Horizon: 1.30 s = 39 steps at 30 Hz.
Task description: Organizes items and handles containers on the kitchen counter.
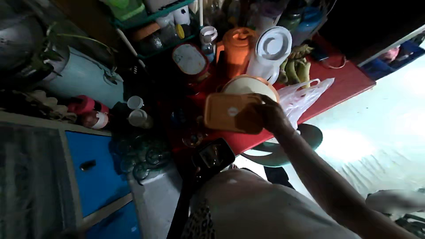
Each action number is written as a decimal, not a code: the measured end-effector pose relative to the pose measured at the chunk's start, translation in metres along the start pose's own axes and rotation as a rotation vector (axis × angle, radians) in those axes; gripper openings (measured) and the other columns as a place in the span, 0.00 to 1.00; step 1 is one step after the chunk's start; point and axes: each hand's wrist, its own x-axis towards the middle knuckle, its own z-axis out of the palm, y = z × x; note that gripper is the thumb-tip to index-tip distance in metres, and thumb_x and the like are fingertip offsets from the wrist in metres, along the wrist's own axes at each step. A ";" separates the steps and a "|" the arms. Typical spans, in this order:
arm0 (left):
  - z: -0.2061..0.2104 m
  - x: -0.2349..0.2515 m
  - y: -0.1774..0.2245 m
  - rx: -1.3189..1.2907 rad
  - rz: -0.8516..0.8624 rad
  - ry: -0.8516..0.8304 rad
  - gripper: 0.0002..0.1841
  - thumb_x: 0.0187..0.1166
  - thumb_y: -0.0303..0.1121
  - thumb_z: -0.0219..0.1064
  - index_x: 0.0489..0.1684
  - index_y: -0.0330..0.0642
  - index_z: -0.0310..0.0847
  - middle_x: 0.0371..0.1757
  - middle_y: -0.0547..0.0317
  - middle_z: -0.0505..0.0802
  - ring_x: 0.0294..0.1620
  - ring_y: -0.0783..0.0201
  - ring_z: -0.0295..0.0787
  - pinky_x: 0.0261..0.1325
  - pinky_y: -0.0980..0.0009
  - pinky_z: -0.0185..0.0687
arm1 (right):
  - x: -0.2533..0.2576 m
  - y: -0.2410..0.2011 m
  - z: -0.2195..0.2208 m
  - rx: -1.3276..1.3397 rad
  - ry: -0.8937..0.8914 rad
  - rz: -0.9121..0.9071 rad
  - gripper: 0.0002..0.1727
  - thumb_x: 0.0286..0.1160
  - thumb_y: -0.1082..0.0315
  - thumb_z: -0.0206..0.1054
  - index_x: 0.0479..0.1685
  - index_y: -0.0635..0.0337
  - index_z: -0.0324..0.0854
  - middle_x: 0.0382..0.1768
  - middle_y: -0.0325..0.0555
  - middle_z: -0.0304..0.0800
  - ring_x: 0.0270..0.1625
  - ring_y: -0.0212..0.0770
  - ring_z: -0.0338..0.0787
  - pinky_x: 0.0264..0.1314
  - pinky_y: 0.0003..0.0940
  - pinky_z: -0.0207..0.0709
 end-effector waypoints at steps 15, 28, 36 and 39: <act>0.023 0.013 0.008 -0.308 -0.271 -0.274 0.26 0.95 0.47 0.45 0.62 0.31 0.78 0.38 0.48 0.94 0.33 0.63 0.92 0.37 0.70 0.87 | 0.043 0.021 -0.053 0.654 0.571 0.117 0.10 0.85 0.73 0.57 0.60 0.56 0.69 0.38 0.37 0.82 0.35 0.28 0.85 0.40 0.23 0.83; 0.036 0.011 0.019 -0.297 -0.234 -0.425 0.25 0.96 0.46 0.43 0.73 0.34 0.72 0.48 0.52 0.94 0.42 0.68 0.91 0.48 0.72 0.85 | 0.060 0.042 -0.058 -0.232 0.316 0.001 0.31 0.81 0.64 0.69 0.80 0.70 0.65 0.62 0.60 0.86 0.52 0.39 0.90 0.59 0.37 0.85; 0.029 -0.004 0.044 0.416 0.299 -0.098 0.20 0.85 0.40 0.64 0.57 0.28 0.84 0.42 0.43 0.93 0.41 0.56 0.91 0.52 0.57 0.86 | 0.058 0.028 -0.058 -0.213 0.380 0.004 0.38 0.82 0.64 0.69 0.87 0.65 0.54 0.64 0.56 0.82 0.53 0.36 0.88 0.54 0.33 0.84; 0.037 0.004 0.057 0.587 0.399 -0.022 0.27 0.84 0.43 0.66 0.75 0.34 0.77 0.60 0.37 0.91 0.58 0.45 0.90 0.65 0.49 0.82 | 0.043 0.019 -0.049 -0.490 0.478 -0.255 0.40 0.82 0.63 0.66 0.88 0.74 0.52 0.82 0.74 0.63 0.81 0.58 0.73 0.81 0.40 0.70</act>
